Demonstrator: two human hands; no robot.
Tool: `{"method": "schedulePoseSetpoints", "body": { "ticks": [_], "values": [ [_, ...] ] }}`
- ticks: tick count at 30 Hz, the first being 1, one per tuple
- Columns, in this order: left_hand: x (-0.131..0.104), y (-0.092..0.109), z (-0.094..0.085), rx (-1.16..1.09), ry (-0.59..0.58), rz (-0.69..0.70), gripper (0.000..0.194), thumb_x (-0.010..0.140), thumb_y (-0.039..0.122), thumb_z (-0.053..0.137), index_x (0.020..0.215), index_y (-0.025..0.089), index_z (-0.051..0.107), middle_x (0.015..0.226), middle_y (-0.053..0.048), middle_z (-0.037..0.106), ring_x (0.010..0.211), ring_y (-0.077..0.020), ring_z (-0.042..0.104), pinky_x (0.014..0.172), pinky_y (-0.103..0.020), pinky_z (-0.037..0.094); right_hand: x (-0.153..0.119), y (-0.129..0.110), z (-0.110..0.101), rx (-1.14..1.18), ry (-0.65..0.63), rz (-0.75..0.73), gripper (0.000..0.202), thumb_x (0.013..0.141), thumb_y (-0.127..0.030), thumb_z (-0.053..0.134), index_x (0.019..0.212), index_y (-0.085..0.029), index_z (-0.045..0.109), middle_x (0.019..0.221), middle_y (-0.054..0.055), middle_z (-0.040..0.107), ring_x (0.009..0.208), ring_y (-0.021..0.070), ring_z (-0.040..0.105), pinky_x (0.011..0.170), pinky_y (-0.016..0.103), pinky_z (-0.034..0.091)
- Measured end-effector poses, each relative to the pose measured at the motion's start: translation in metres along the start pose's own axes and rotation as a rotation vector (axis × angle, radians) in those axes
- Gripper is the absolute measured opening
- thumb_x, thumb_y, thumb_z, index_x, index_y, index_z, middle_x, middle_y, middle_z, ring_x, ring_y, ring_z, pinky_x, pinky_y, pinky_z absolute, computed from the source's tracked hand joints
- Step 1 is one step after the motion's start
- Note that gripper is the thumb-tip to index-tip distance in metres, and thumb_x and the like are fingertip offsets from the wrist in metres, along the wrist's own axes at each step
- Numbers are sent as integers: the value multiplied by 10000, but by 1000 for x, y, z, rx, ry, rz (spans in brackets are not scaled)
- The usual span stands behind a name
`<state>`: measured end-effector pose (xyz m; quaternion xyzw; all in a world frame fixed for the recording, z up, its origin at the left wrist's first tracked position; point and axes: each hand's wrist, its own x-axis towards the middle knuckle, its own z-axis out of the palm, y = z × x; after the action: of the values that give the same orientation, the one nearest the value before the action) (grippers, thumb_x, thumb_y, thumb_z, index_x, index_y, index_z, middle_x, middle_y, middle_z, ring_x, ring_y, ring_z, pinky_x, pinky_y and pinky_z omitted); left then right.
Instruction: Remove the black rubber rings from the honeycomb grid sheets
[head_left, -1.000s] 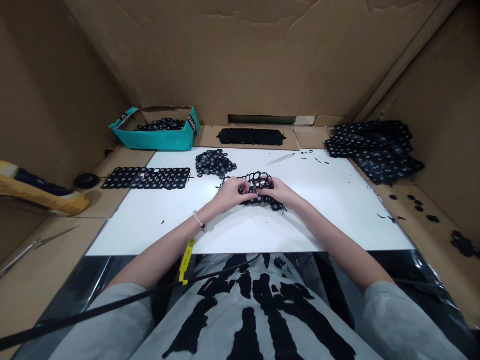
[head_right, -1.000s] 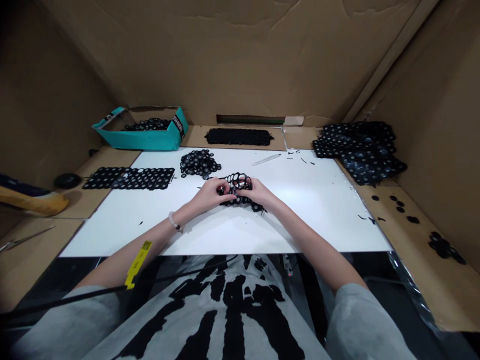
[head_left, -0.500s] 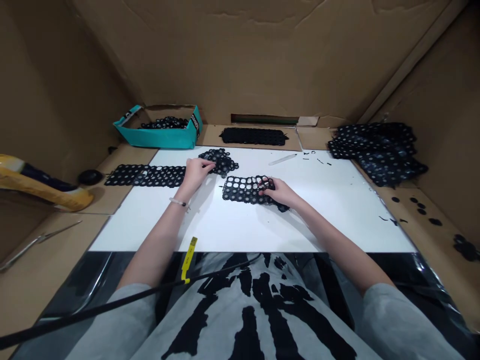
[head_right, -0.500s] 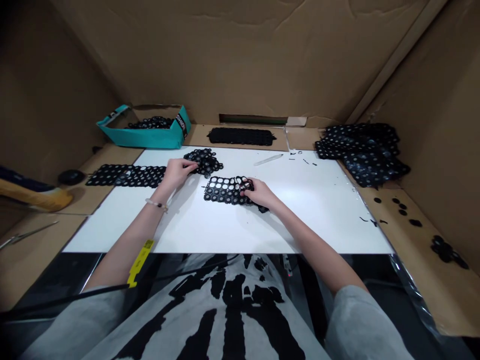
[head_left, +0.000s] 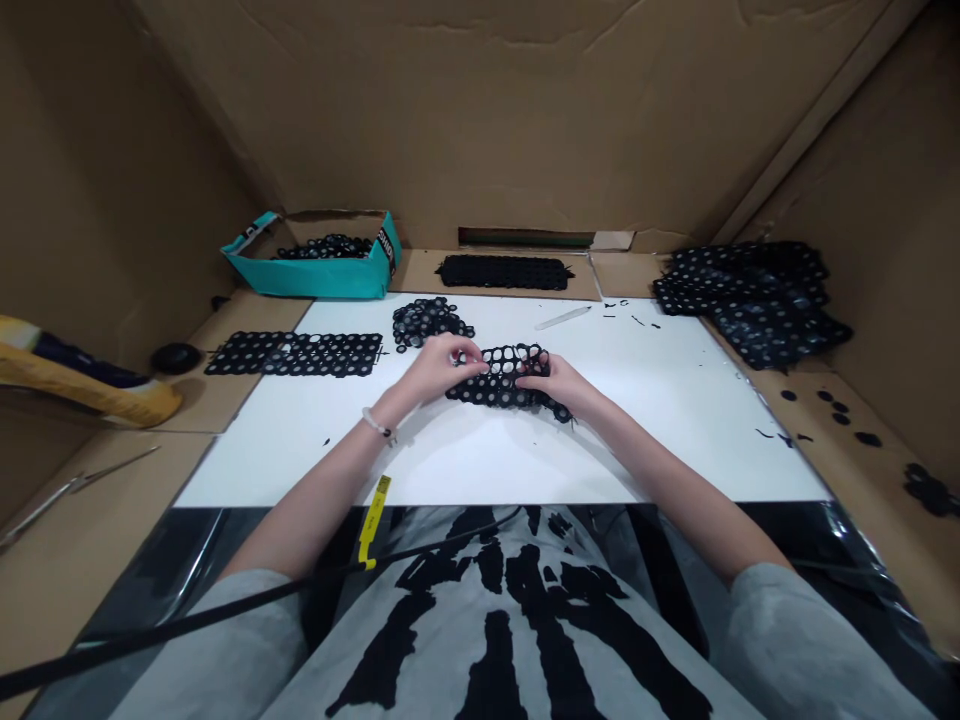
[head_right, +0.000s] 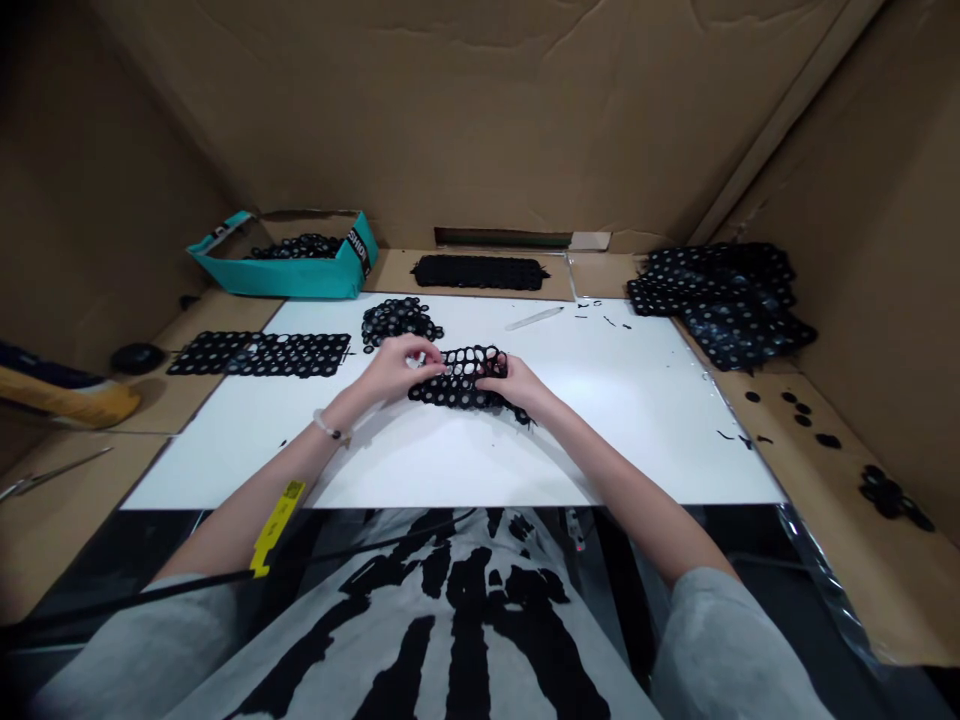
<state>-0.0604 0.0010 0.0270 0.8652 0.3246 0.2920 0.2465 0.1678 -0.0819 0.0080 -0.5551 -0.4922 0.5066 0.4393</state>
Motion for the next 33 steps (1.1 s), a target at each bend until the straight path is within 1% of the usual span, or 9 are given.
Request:
{"method": "schedulePoseSetpoints", "body": {
  "ticks": [4,9,12,16,19,24,27,29,33],
  "values": [
    [-8,25,24,-97,-107,3,262,755,453,757,813,203,702,791,-20,705,765,-194,619,710,-307,457,0,2,3,46,-21,-65,366,571,-333,783,822,-193,556,813,-19,628,820,164,571,832,324,459],
    [-8,19,35,-202,-86,-132,229,786,422,711,798,195,740,812,-32,743,763,-202,651,684,-304,476,0,4,4,-2,-24,-119,351,592,-346,766,800,-202,523,777,-26,601,800,166,553,796,314,450],
    [-2,3,25,-259,-47,-237,207,809,367,663,774,189,764,794,-43,758,754,-213,673,707,-317,494,2,5,2,-86,-42,-144,282,617,-301,723,778,-209,511,767,-19,611,792,176,566,797,323,452],
    [6,-28,-8,-153,235,-377,188,780,321,667,824,177,779,820,-67,768,792,-241,690,752,-337,506,3,9,-1,-93,-69,-94,263,619,-225,640,823,-230,474,819,-4,662,864,211,640,795,329,474],
    [5,-50,-29,-78,291,-468,197,732,294,710,875,177,780,777,-69,758,737,-244,681,716,-341,502,2,10,-3,-21,-47,-2,366,603,-199,628,923,-251,457,902,-3,686,930,231,680,803,341,504],
    [1,-68,-33,212,286,-346,84,747,250,690,752,203,758,827,-79,744,874,-274,624,865,-402,453,0,7,-6,82,-80,74,598,585,-167,654,1131,-277,435,882,-6,699,932,242,697,834,377,532],
    [2,-58,-30,347,341,-291,95,770,275,689,786,197,740,826,-87,709,904,-280,570,859,-407,425,-1,5,-5,147,-88,91,667,575,-137,629,1200,-260,430,914,9,696,938,229,701,903,387,515],
    [3,-44,-26,305,314,-233,149,810,330,671,807,192,727,797,-70,687,828,-245,566,802,-369,424,0,4,-4,149,-70,93,670,561,-126,613,1201,-251,456,982,20,684,973,227,689,939,394,503],
    [1,-7,-5,76,51,-73,259,825,450,677,843,199,740,795,-37,707,794,-205,588,751,-317,422,0,2,0,127,-42,60,671,550,-133,609,1200,-263,499,1084,8,655,1048,233,639,997,414,479]
  ]
}}
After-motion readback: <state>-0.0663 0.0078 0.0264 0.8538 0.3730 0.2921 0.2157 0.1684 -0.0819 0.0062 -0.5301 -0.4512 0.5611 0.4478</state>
